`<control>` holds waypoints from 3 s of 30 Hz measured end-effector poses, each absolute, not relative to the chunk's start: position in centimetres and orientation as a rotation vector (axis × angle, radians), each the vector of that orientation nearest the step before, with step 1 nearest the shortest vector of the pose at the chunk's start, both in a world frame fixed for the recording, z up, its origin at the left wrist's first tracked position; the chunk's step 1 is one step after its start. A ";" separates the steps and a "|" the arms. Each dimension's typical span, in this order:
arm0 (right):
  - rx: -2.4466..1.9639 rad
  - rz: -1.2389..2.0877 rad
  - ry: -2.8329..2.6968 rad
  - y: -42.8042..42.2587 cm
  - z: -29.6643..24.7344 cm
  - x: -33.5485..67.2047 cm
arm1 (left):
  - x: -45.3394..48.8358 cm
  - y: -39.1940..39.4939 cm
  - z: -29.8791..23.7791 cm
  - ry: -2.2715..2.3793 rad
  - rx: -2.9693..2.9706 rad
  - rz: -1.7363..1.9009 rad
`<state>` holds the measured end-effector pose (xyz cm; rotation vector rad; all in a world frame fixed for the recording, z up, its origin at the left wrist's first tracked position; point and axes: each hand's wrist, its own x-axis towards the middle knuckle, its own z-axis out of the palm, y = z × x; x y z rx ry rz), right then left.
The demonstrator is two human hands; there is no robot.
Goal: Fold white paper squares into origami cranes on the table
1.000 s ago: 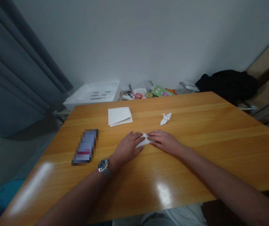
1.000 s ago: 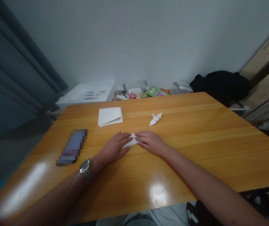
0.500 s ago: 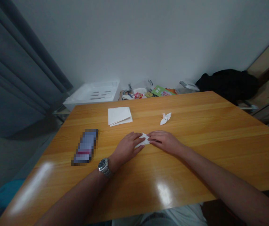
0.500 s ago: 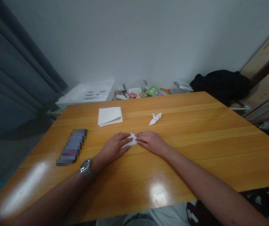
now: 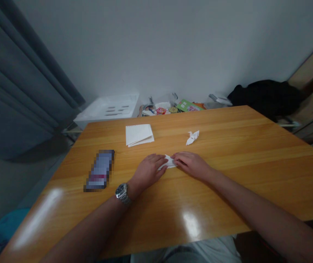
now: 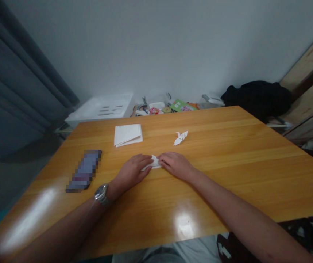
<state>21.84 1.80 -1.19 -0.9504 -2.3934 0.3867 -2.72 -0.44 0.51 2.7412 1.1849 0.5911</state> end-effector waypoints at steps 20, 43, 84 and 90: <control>-0.930 0.301 -2.349 0.7 -0.7 20.9 | -1.9 -0.9 1.5 1.290 2.786 0.497; -0.964 0.232 -2.404 -0.1 0.8 22.1 | -2.5 -1.1 2.2 1.541 2.521 0.648; -1.059 0.029 -2.595 -0.1 0.8 19.9 | -1.2 -1.2 2.5 1.511 2.306 0.670; -1.057 -0.045 -2.655 0.3 0.2 20.1 | -1.2 -1.1 2.5 1.564 2.279 0.671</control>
